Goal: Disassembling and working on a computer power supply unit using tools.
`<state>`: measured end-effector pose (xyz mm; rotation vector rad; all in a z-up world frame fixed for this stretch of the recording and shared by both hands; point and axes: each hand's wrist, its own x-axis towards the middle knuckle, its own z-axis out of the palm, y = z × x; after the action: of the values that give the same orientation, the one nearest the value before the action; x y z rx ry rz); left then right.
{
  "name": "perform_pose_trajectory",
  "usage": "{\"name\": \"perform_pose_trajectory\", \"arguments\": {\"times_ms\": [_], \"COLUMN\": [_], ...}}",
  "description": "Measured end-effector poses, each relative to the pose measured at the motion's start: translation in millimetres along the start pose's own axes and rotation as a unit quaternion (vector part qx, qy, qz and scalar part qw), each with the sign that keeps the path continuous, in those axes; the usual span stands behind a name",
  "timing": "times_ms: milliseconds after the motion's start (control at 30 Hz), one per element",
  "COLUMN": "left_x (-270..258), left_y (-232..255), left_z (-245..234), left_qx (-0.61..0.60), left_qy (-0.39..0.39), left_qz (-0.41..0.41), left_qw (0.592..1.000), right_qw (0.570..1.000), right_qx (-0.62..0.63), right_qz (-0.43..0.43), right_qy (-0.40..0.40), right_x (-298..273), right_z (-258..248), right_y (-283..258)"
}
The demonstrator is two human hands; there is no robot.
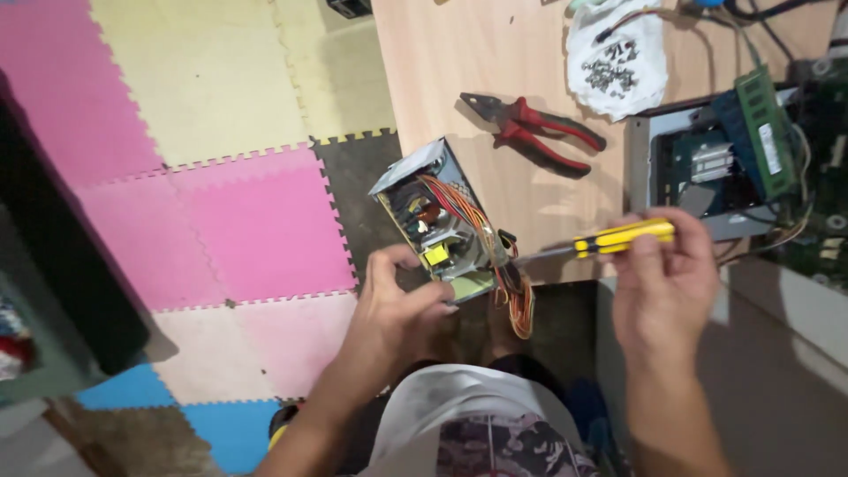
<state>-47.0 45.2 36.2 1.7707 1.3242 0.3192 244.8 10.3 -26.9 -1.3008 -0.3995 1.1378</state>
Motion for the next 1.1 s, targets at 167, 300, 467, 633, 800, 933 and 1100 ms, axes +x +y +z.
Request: {"name": "perform_pose_trajectory", "arguments": {"times_ms": [167, 300, 467, 633, 800, 933, 1100], "left_x": [-1, -5, -4, -5, -5, -5, -5], "left_y": [0, -9, -12, -13, -11, -10, -10], "left_z": [5, 10, 13, 14, 12, 11, 9], "left_qx": [0.017, 0.016, 0.034, 0.037, 0.025, 0.035, 0.037], "left_qy": [0.018, 0.007, 0.020, 0.023, 0.030, 0.030, 0.028], "left_qz": [0.022, 0.010, 0.035, 0.038, 0.033, 0.036, 0.035], "left_qw": [0.999, 1.000, 0.999, 0.998, 0.999, 0.998, 0.998], "right_qw": [0.989, 0.982, 0.971, 0.970, 0.968, 0.970, 0.972], "right_qx": [0.000, -0.040, -0.029, -0.032, -0.038, -0.057, -0.045], "right_qz": [0.097, 0.110, 0.125, 0.114, 0.091, 0.100, 0.096], "right_qy": [-0.111, -0.147, -0.202, -0.214, -0.229, -0.213, -0.208], "right_x": [11, 11, 11, 11, 8, 4, 0], "right_z": [7, 13, 22, 22, 23, 22, 18], "right_y": [21, 33, 30, 30, 29, 27, 30]}}
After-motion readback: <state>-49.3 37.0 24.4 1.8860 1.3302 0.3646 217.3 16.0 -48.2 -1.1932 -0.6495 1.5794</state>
